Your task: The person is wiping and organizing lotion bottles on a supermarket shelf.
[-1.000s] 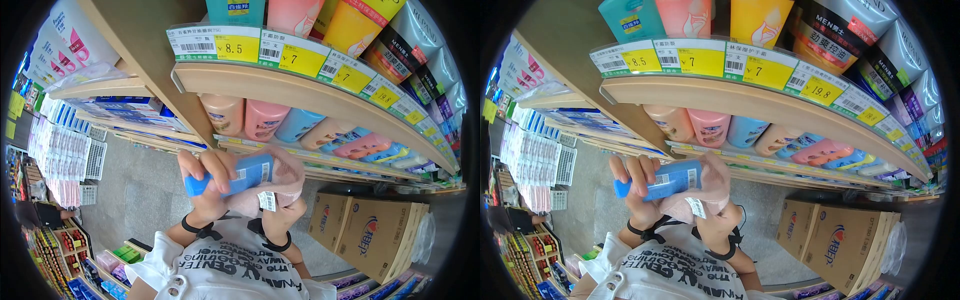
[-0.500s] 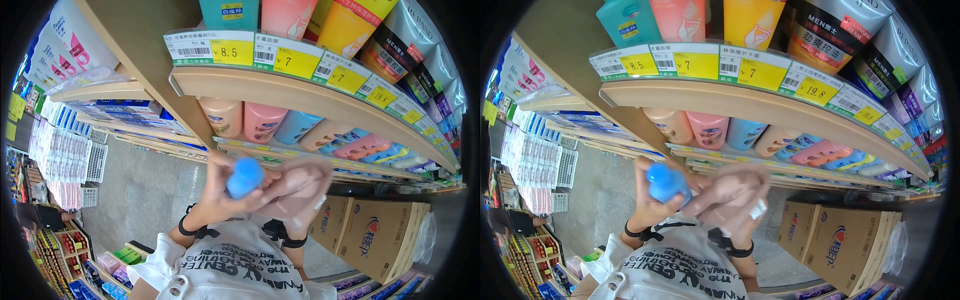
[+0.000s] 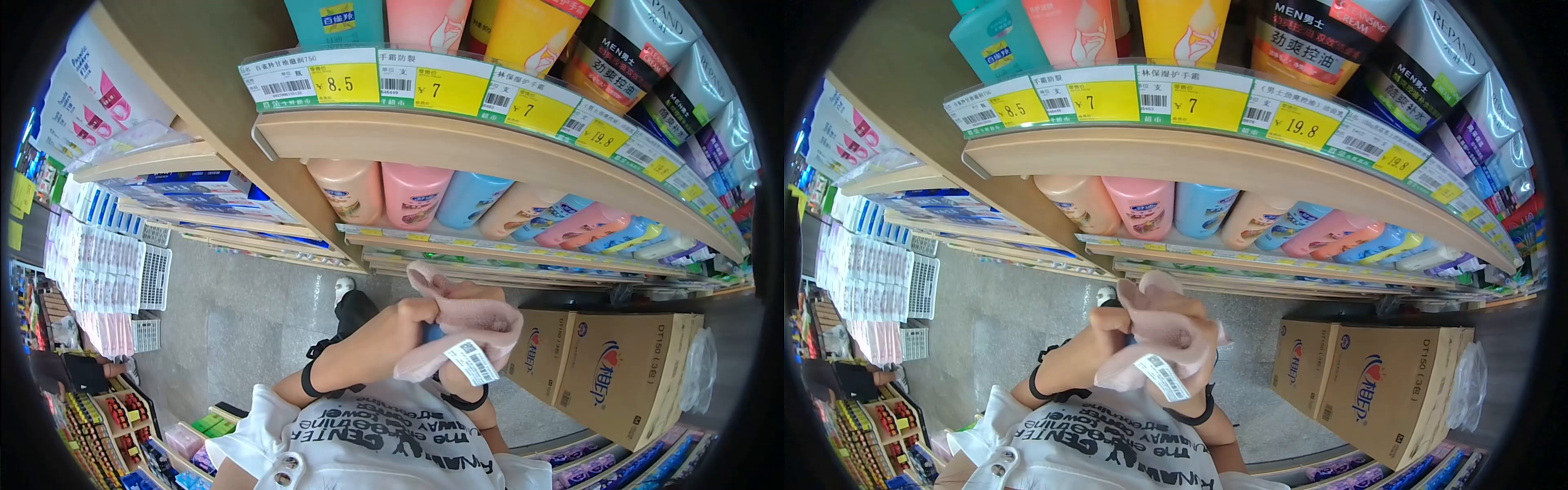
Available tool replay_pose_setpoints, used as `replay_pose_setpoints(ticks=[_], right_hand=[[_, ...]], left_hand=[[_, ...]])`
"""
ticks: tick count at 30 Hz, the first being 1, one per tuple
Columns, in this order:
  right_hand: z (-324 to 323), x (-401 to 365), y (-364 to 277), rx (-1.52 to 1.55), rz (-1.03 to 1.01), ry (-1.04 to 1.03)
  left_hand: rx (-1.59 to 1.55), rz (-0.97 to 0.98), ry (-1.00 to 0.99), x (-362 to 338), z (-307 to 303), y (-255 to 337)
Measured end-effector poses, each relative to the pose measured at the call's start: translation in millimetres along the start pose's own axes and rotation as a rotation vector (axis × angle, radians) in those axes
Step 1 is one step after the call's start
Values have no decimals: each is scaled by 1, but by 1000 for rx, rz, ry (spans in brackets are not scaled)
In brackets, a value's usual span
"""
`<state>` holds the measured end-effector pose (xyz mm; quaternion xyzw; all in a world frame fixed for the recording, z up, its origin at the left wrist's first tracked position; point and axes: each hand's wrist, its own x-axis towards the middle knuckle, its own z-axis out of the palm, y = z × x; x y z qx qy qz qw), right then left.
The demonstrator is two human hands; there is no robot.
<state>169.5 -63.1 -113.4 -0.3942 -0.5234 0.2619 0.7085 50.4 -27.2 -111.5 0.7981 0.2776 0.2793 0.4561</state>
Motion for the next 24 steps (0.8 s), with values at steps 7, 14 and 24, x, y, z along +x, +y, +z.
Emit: replay_pose_setpoints(ticks=[7,14,24], right_hand=[[-9,17,9,356,-208,-205],[-1,13,1,411,-124,-178],[-9,10,-7,233,122,260]], left_hand=[[53,126,-24,-1,-10,15],[27,252,61,6,-13,22],[-93,265,-123,-4,-2,5]])
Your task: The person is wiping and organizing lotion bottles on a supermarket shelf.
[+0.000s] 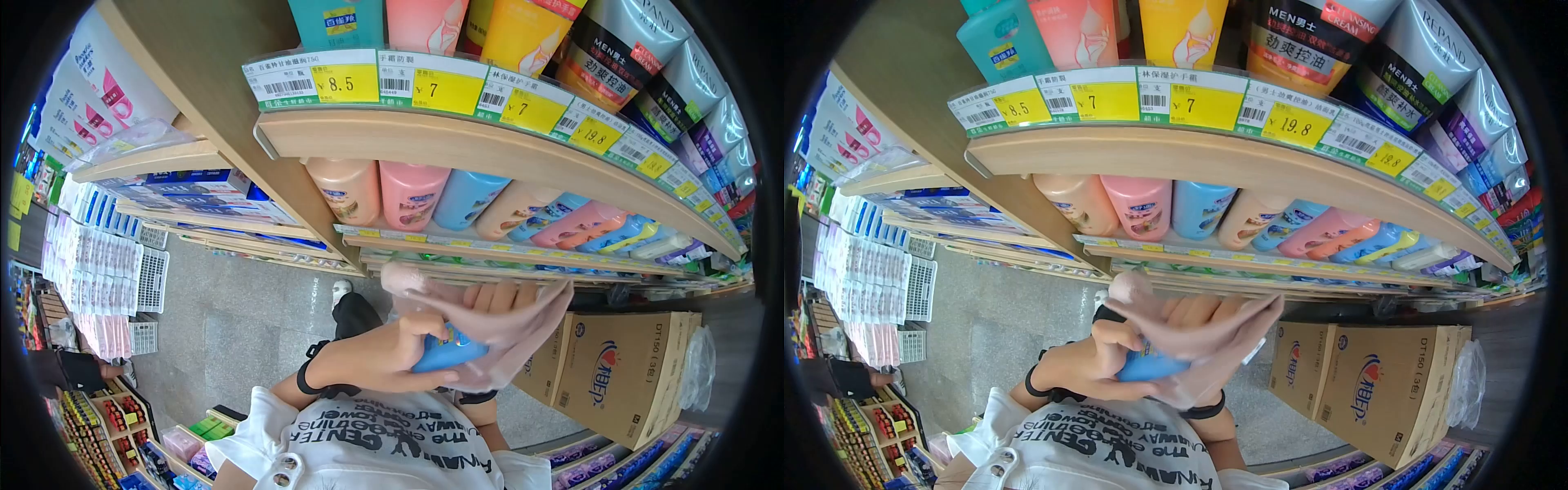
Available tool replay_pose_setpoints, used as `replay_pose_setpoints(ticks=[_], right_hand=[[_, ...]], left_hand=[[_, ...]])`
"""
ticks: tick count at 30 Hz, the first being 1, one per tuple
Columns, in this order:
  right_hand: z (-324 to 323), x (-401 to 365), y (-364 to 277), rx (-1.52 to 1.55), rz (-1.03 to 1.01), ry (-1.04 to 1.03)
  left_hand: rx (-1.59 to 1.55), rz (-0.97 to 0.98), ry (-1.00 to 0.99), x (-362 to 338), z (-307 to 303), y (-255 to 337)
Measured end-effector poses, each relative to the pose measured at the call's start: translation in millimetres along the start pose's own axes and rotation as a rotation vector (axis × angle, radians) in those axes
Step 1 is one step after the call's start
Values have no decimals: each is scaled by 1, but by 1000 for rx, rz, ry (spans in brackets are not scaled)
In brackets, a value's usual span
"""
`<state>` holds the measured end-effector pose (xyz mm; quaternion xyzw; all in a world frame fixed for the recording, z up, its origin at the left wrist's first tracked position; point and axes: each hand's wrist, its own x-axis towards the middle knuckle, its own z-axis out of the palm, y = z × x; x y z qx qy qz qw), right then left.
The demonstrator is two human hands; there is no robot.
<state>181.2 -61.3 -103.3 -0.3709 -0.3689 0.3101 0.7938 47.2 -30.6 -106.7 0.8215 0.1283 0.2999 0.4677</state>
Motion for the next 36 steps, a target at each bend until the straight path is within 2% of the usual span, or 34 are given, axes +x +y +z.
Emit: replay_pose_setpoints(ticks=[2,3,5,6,9,11,15,17,18,19,21,22,23,24,25,26,27,28,29,31,32,33,34,35,36], right_hand=[[-1,2,-1,-8,24,19],[-2,3,-2,-6,28,30],[-1,3,-2,-17,43,43],[1,4,-1,-23,51,43],[1,1,2,-69,53,84],[1,-4,5,-103,55,137],[2,-16,10,-168,50,206],[-9,-22,8,-114,175,-61],[-10,-21,13,-157,216,13],[-10,-20,15,-157,215,13],[-9,-17,16,-380,-12,77],[7,-8,2,-59,134,123],[2,-6,3,-58,136,121],[-10,-3,7,85,209,-3],[-20,0,11,229,282,-126],[-26,0,16,305,293,-193],[-25,-2,16,305,293,-193],[-23,-6,16,67,261,-111],[-22,-10,15,-172,227,-28],[-18,-11,13,-141,302,-36],[-9,-14,10,-199,232,8],[-2,-14,7,-256,162,50],[-11,-22,21,-82,298,257],[-16,-18,28,-82,298,256],[-21,-8,34,350,168,-124]], left_hand=[[-73,107,148,6,1,-1],[-75,106,148,8,-1,1],[1,-46,33,13,-6,10],[2,-45,33,13,-6,9],[119,-15,120,14,-3,8],[157,-24,252,15,-1,10],[226,-57,205,14,-7,13],[360,-80,107,3,-6,5],[434,-69,54,0,-3,1],[434,-68,55,1,-2,0],[529,153,145,9,-1,1],[530,151,148,13,0,5],[404,-22,171,17,0,11],[275,-191,191,18,0,14],[277,-194,192,12,2,10],[368,-164,93,-1,6,2],[458,-133,-6,-5,5,0],[228,-48,162,1,-4,1],[229,-47,161,-1,-4,1],[184,-167,182,-6,0,2],[226,-73,191,-3,-2,3],[226,-73,191,1,-5,5],[227,-68,148,4,-8,8],[231,-62,108,6,-9,9],[231,-62,108,6,-7,9]])
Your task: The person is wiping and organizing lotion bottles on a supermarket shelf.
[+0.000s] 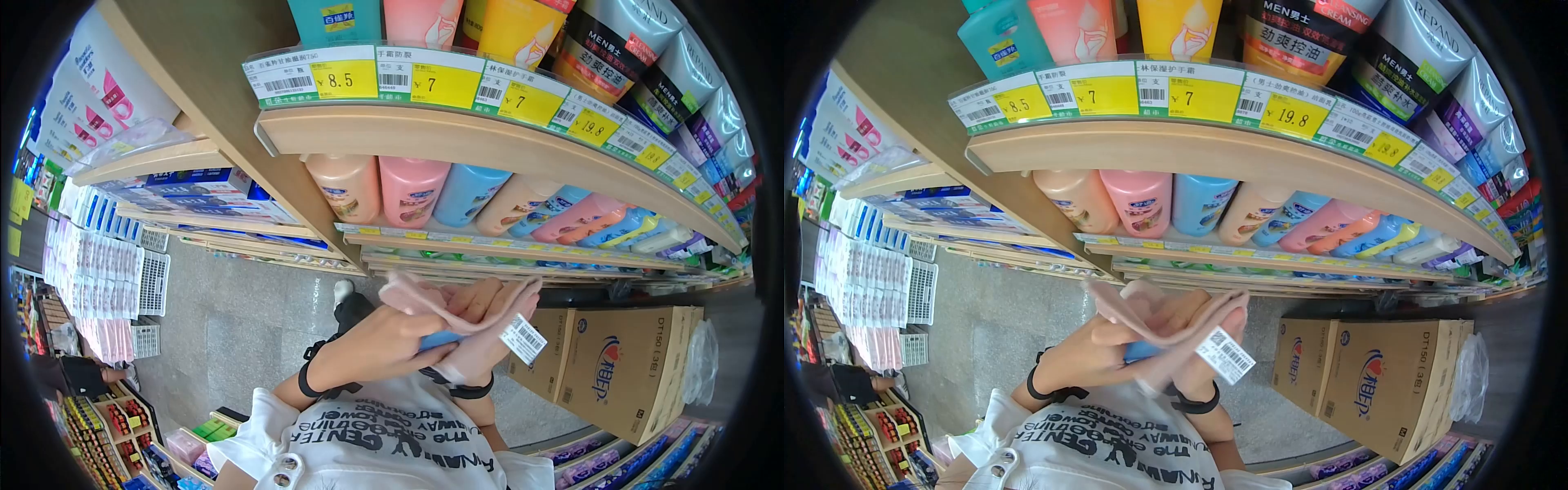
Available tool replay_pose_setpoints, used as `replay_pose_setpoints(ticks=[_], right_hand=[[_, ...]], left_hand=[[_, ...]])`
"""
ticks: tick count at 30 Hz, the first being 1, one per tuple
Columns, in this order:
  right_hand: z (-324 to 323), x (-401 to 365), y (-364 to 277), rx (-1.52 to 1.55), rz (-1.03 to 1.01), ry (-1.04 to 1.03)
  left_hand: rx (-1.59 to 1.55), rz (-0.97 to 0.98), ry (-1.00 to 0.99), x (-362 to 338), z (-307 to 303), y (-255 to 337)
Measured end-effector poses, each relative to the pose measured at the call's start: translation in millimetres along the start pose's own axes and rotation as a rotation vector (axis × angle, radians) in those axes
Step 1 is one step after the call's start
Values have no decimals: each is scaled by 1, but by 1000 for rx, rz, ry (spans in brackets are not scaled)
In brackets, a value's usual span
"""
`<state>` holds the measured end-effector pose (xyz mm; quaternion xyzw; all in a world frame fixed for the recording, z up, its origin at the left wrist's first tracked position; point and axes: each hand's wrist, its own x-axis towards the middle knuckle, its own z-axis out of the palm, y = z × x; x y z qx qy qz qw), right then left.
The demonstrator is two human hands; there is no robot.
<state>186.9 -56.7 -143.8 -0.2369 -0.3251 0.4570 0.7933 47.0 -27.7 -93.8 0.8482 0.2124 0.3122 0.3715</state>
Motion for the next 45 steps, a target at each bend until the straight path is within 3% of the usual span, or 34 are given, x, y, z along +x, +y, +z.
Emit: replay_pose_setpoints(ticks=[1,2,3,5,6,7,8,9,11,13,14,15,17,18,20,22,25,28,30,32,34,38,41,42,44,45], right_hand=[[-7,12,3,388,-86,-436],[-14,25,7,464,-100,-671],[-7,20,2,464,-101,-671],[18,5,-19,-1207,-240,173],[20,6,-25,-1247,-326,60],[21,5,-24,-1246,-327,58],[22,5,-23,-1028,-217,96],[23,4,-22,-810,-110,133],[27,2,-19,-367,104,197],[29,-4,-16,76,307,258],[27,-17,-10,-37,477,350],[23,-16,4,-180,286,285],[16,-17,-5,-294,269,14],[21,-10,-7,-294,268,18],[27,1,-6,-166,232,-78],[21,-1,-1,-157,217,-19],[17,-4,-2,-79,265,128],[22,0,-4,-241,126,303],[2,-6,5,-183,125,237],[-5,-10,8,-127,122,174],[18,-5,0,-370,-15,312],[-2,-19,16,-718,-66,249],[23,-6,5,-612,-134,332],[6,-8,11,-612,-135,332],[-45,-15,28,-1154,-206,209],[-40,-15,23,-1138,-214,189]], left_hand=[[-25,-69,-41,-1,2,2],[-51,-138,-83,-2,3,3],[-51,-138,-83,-2,2,4],[-159,-108,92,-3,1,7],[-159,-107,92,-2,4,4],[-260,-30,192,-2,9,0],[-361,49,291,-1,11,-3],[-361,50,291,-3,9,-3],[104,-117,92,-8,3,-3],[21,-113,102,-6,7,-2],[-62,-108,110,-5,8,-3],[-64,-106,103,-7,5,-5],[213,89,-22,-14,-4,-10],[54,43,94,-12,1,-10],[117,75,66,-13,5,-12],[180,108,39,-11,9,-11],[-31,-46,132,-7,10,-5],[-82,-116,104,-2,1,2],[-20,-267,-46,-2,-5,3],[-37,-269,-88,-5,-6,3],[-54,-270,-132,-8,-5,-1],[-89,-79,69,-19,8,-19],[-100,15,151,-19,15,-29],[-102,40,158,-18,16,-30],[-82,55,199,-14,18,-26],[-61,70,240,-13,19,-24]])
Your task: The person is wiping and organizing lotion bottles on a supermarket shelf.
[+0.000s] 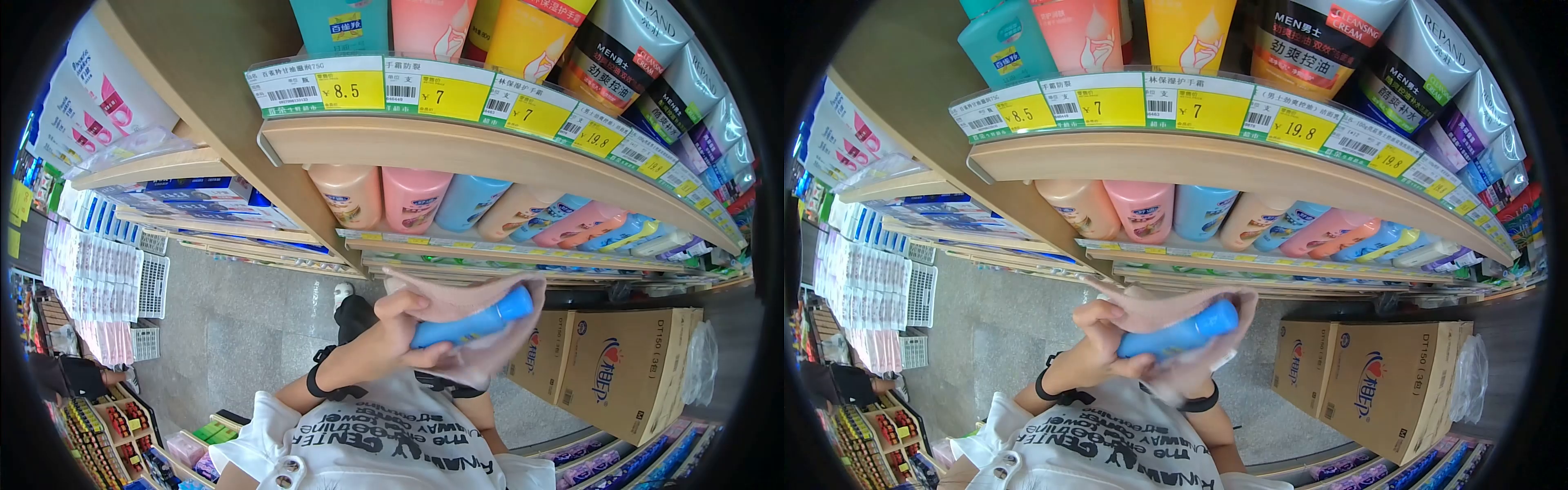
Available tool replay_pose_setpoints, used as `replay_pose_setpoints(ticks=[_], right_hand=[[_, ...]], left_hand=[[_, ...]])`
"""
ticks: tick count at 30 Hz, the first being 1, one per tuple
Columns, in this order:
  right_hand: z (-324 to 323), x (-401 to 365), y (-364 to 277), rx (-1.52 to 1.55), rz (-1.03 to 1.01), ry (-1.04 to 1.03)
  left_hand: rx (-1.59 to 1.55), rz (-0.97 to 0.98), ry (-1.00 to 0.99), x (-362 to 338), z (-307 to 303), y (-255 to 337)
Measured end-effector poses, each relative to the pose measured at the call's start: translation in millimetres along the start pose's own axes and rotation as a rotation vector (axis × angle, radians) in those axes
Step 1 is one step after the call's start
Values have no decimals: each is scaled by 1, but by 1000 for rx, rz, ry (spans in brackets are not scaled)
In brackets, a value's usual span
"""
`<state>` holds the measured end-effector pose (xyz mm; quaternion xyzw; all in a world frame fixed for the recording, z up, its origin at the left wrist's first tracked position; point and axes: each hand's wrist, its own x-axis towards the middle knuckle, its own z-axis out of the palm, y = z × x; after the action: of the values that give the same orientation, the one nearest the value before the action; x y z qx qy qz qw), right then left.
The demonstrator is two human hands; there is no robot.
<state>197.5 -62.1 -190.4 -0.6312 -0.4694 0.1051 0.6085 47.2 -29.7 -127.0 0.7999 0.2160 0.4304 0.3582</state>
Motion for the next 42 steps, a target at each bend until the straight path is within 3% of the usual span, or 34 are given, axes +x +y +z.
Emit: replay_pose_setpoints(ticks=[4,10,12,15,17,18,20,21,22,24,25,27,28,30,31,35,37,42], right_hand=[[-1,7,-49,457,117,-88],[5,5,-57,596,135,-186],[10,2,-51,915,364,-232],[11,7,-60,856,305,-169],[9,8,-56,783,229,-152],[8,9,-53,732,194,-143],[5,13,-47,681,159,-134],[2,14,-45,688,206,-126],[0,16,-43,694,253,-116],[-6,18,-43,662,262,-150],[-8,21,-44,565,250,-357],[-15,26,-49,445,193,-739],[-15,25,-51,446,192,-739],[-18,18,-53,715,315,-739],[-22,20,-52,703,310,-811],[-23,28,-62,627,330,-787],[-27,30,-57,618,399,-906],[-29,39,-53,638,262,-1099]], left_hand=[[7,7,17,6,-1,4],[-96,-161,-4,1,0,2],[-67,-120,-2,5,-1,0],[-106,-136,-84,8,-8,6],[40,-360,-187,9,-17,16],[42,-360,-185,9,-21,14],[246,-315,-114,11,-26,7],[173,-249,99,13,-24,5],[173,-248,98,15,-26,8],[245,-30,126,23,-34,21],[267,97,147,28,-30,23],[231,83,53,31,-32,31],[195,69,-39,32,-33,32],[86,12,-26,32,-34,34],[61,-30,-65,32,-37,36],[8,-109,-179,31,-42,30],[-20,-124,-202,33,-45,33],[-70,-81,-267,34,-51,30]])
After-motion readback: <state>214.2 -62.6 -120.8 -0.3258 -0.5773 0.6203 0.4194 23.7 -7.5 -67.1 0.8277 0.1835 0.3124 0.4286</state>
